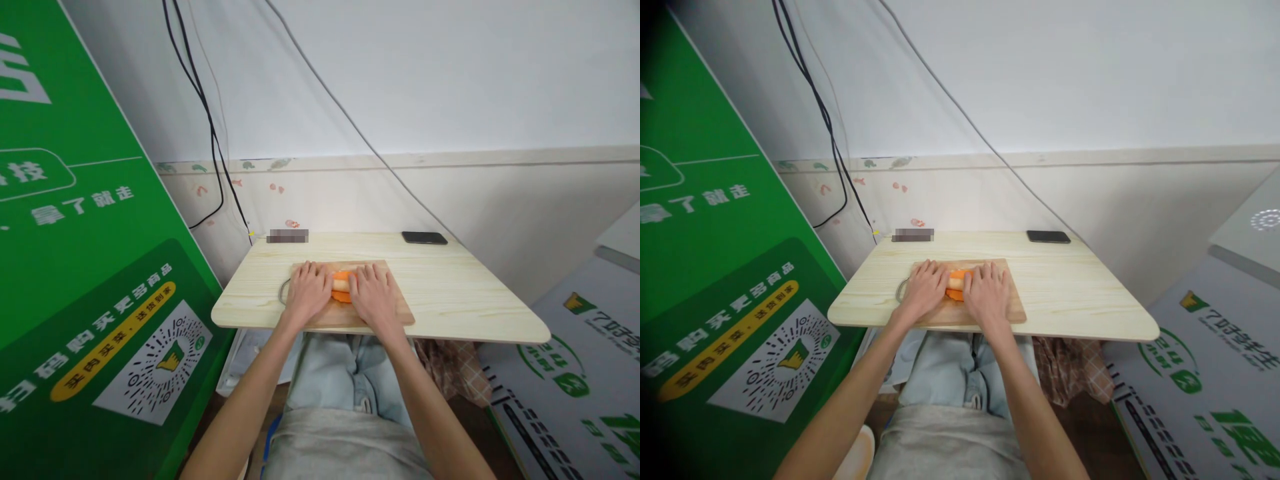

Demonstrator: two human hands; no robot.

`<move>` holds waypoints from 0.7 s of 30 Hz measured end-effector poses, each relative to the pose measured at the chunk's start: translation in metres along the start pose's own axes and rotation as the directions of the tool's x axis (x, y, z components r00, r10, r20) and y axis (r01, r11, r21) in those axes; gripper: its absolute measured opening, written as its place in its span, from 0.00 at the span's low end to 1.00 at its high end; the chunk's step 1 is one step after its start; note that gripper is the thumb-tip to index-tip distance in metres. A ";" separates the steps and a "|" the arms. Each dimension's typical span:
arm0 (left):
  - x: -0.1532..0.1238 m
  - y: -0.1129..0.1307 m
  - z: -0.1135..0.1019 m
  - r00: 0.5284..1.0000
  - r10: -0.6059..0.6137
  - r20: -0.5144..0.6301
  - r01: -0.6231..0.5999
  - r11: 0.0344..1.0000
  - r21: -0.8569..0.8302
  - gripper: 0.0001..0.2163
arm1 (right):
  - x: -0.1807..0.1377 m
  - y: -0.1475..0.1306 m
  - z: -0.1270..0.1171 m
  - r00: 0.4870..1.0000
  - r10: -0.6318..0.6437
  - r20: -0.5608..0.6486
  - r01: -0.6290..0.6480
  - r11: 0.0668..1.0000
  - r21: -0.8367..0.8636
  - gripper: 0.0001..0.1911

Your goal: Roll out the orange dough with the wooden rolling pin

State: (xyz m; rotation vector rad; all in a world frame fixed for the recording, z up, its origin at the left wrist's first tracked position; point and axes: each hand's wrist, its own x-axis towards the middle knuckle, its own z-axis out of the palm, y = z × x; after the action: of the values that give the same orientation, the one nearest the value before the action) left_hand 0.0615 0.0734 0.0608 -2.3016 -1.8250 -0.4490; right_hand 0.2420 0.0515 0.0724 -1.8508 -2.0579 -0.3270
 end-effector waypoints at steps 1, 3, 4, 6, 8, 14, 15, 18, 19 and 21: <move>-0.007 0.000 0.000 1.000 -0.003 -0.026 0.003 1.000 0.004 0.27 | -0.006 -0.001 0.000 1.000 -0.003 -0.022 0.003 1.000 0.003 0.30; -0.009 0.001 0.000 0.999 -0.010 -0.032 0.009 1.000 -0.005 0.28 | -0.006 0.001 0.000 0.999 -0.028 -0.031 0.028 1.000 0.007 0.30; -0.003 0.001 -0.002 1.000 -0.015 -0.011 0.015 1.000 -0.015 0.28 | 0.000 0.003 0.000 0.999 -0.046 -0.015 0.046 0.999 0.006 0.30; 0.019 0.003 -0.005 0.997 -0.048 0.055 0.049 0.998 -0.030 0.28 | 0.023 0.010 -0.001 0.995 -0.081 0.061 0.080 0.997 0.011 0.30; 0.047 0.005 -0.010 0.984 -0.104 0.147 0.111 0.993 -0.044 0.27 | 0.051 0.018 -0.002 0.984 -0.085 0.155 0.083 0.996 0.017 0.29; 0.082 0.008 -0.016 0.959 -0.133 0.249 0.157 0.985 -0.077 0.26 | 0.083 0.024 -0.003 0.945 -0.054 0.322 0.045 0.998 0.033 0.26; 0.075 0.008 -0.015 0.962 -0.132 0.238 0.154 0.985 -0.074 0.26 | 0.075 0.022 -0.002 0.961 -0.044 0.273 0.039 0.999 0.023 0.27; 0.041 0.007 -0.010 0.981 -0.110 0.160 0.119 0.992 -0.048 0.24 | 0.037 0.013 0.000 0.995 -0.011 0.096 0.011 1.000 -0.004 0.30; 0.029 0.006 -0.008 0.989 -0.084 0.123 0.090 0.995 -0.038 0.25 | 0.024 0.009 0.001 0.998 -0.003 0.059 0.003 1.000 -0.004 0.31; 0.006 0.005 -0.005 0.997 -0.057 0.050 0.058 0.998 -0.029 0.25 | 0.004 0.003 0.002 1.000 0.004 0.001 -0.004 1.000 0.008 0.31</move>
State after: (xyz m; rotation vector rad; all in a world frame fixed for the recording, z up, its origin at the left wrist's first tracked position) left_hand 0.0672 0.0764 0.0681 -2.3051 -1.9249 -0.4352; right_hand 0.2449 0.0562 0.0716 -1.8507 -2.0528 -0.3168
